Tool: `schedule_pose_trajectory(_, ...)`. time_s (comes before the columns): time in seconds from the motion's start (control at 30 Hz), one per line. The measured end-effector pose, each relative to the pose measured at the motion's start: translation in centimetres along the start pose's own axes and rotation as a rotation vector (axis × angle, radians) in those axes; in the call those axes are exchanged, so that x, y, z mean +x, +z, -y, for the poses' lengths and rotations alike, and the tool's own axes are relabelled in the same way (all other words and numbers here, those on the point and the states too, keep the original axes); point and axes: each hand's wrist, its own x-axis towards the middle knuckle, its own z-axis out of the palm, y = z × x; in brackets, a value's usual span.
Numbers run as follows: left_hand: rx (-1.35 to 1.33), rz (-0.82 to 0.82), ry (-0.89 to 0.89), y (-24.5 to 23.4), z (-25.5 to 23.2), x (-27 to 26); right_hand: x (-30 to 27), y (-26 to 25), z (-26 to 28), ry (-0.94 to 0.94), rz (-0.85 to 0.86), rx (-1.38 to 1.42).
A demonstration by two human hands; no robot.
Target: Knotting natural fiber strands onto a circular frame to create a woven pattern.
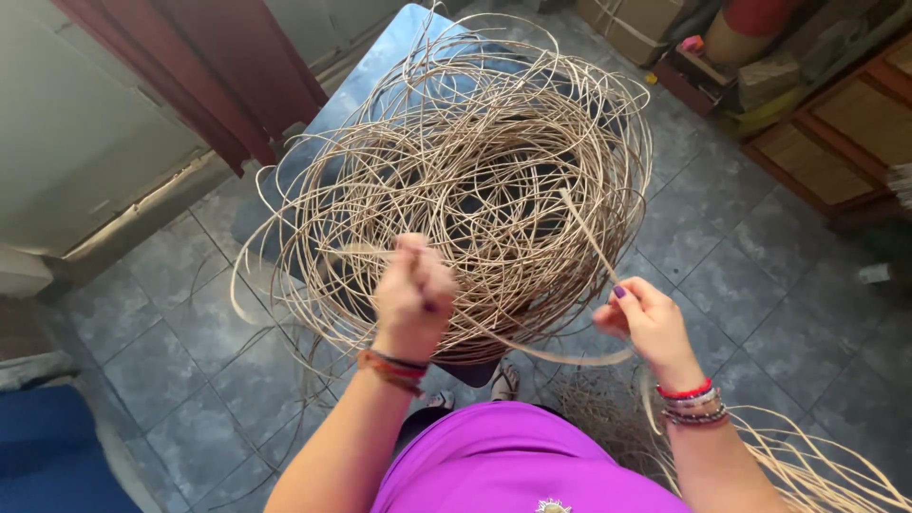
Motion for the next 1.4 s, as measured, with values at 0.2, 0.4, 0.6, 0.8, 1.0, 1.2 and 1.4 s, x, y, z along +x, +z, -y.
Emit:
schedule_pose_trajectory(0.2, 0.8, 0.541, -0.647, -4.6, 17.2, -0.2, -1.2, 3.6, 8.0, -0.034, 0.252, 0.569)
schedule_pose_trajectory(0.4, 0.825, 0.368, -0.129, 4.0, 6.2, -0.8, -3.7, 2.1, 3.4, -0.112, 0.015, 0.004)
schedule_pose_trajectory(0.6, 1.057, 0.681, -0.092, 1.1, 3.9, 0.3, -8.4, 1.1, 1.6, -0.032, -0.112, 0.451)
schedule_pose_trajectory(0.8, 1.869, 1.27, -0.532, -4.8, 12.9, -2.7, -8.6, 5.3, 5.5, -0.16, -0.001, 0.728)
schedule_pose_trajectory(1.0, 0.437, 0.434, -0.305, 1.3, 3.5, -3.3, -14.7, 5.6, -1.3, -0.085, -0.382, 0.257)
schedule_pose_trajectory(1.2, 1.465, 1.383, 0.307, 0.7, 3.9, -6.2, -17.9, 7.2, 0.7, 0.072, -0.411, 0.688)
schedule_pose_trajectory(1.4, 1.982, 1.538, 0.011, -7.2, 7.6, -7.1, -16.3, 9.6, 5.0, -0.12, -0.278, 0.816)
